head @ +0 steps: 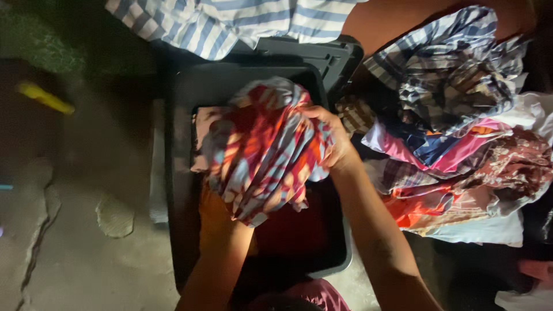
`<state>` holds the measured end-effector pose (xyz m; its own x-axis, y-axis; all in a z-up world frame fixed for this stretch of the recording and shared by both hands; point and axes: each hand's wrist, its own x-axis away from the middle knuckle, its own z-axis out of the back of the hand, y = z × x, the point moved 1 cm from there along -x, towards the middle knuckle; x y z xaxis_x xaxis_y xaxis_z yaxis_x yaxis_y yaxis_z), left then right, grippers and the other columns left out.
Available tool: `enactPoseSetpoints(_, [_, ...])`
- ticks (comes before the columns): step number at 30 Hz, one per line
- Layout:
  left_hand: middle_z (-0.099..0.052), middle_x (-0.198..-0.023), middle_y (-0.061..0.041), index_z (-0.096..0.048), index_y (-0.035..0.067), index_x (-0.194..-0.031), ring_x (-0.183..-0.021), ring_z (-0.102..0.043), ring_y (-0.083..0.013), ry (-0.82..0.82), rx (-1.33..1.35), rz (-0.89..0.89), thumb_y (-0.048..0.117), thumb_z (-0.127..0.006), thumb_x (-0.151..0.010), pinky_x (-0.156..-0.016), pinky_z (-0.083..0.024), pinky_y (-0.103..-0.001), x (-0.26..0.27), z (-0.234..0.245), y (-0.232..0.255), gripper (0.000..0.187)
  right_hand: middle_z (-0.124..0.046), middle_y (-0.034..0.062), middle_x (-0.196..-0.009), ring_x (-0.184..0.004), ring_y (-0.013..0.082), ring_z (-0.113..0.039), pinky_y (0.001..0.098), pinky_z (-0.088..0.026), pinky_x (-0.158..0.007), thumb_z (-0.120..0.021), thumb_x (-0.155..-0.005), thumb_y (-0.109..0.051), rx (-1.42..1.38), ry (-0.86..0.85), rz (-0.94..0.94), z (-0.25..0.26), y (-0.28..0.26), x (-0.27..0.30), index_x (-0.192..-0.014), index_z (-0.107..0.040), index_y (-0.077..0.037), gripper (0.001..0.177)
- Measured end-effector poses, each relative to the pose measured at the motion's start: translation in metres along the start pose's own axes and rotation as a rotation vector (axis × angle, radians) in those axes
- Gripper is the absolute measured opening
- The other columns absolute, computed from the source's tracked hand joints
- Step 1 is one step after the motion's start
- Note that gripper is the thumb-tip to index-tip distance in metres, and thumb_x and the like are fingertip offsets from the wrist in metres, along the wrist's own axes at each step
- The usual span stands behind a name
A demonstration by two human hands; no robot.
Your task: The person folds various garments from a pile on a bed and places them into a black storage bin. The person handles shirts, pants, and patterned fabrics, folding each item by hand and stacking them inside the bin.
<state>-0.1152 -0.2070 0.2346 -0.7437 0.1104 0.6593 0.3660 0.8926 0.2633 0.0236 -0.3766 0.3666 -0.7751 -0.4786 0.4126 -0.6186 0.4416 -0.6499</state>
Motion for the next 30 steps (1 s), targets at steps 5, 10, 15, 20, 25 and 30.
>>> enactPoseSetpoints(5, [-0.036,-0.152,-0.013,-0.032,0.019,-0.155,-0.134,-0.035,-0.0297,0.049,0.033,0.024,0.058,-0.056,-0.083,-0.105,-0.029,-0.049,-0.008,0.037,-0.022,0.085,-0.071,0.0074,-0.104,-0.091,0.0202,-0.067,0.0365,-0.056,-0.077,-0.062,-0.098,-0.030,0.451,0.250,0.239,0.054,0.036,0.013,-0.117,-0.067,-0.007,0.031])
enactPoseSetpoints(10, [-0.041,-0.147,-0.012,-0.035,0.016,-0.152,-0.129,-0.040,-0.0269,0.165,0.037,0.045,0.054,-0.065,-0.082,-0.102,-0.034,-0.046,-0.027,0.072,-0.049,0.086,-0.072,0.0089,-0.113,-0.099,0.0217,-0.071,0.0439,-0.060,-0.087,-0.065,-0.093,-0.036,0.053,0.026,-0.124,0.085,0.146,0.057,-0.133,-0.058,-0.006,0.050])
enactPoseSetpoints(15, [-0.047,-0.143,-0.011,-0.038,0.012,-0.150,-0.124,-0.045,-0.0241,0.783,-0.133,-0.270,0.049,-0.074,-0.080,-0.098,-0.039,-0.042,-0.023,0.131,-0.032,0.087,-0.075,0.0072,-0.110,-0.098,0.0208,-0.073,0.0404,-0.061,-0.086,-0.077,-0.084,-0.025,0.212,0.157,-0.105,0.142,0.223,0.057,-0.126,-0.064,-0.008,0.047])
enactPoseSetpoints(20, [-0.053,-0.138,-0.011,-0.041,0.008,-0.148,-0.118,-0.050,-0.0213,0.774,-0.423,-0.284,0.045,-0.083,-0.079,-0.095,-0.044,-0.039,-0.035,0.145,0.005,0.089,-0.070,0.0179,-0.108,-0.094,0.0267,-0.070,0.0446,-0.060,-0.083,-0.078,-0.083,-0.012,0.494,0.371,-0.198,0.187,0.258,0.031,-0.124,-0.062,0.005,0.048])
enactPoseSetpoints(25, [-0.070,-0.121,-0.013,-0.057,0.001,-0.139,-0.104,-0.066,-0.0242,0.299,-1.001,-0.042,0.030,-0.092,-0.068,-0.088,-0.056,-0.035,-0.080,0.151,0.051,0.085,-0.065,0.0081,-0.119,-0.103,0.0207,-0.069,0.0424,-0.060,-0.091,-0.071,-0.080,-0.008,0.306,-0.019,0.139,0.149,0.239,-0.032,-0.147,-0.043,-0.010,0.072])
enactPoseSetpoints(30, [-0.071,-0.110,-0.021,-0.070,-0.011,-0.127,-0.093,-0.067,-0.0298,-0.036,-0.794,-0.380,0.015,-0.081,-0.083,-0.077,-0.053,-0.039,-0.157,0.168,0.137,0.052,-0.060,0.0175,-0.138,-0.117,0.0289,-0.066,0.0484,-0.058,-0.096,-0.072,-0.081,-0.003,0.287,-0.090,0.255,0.090,0.232,-0.128,-0.158,-0.033,-0.004,0.086])
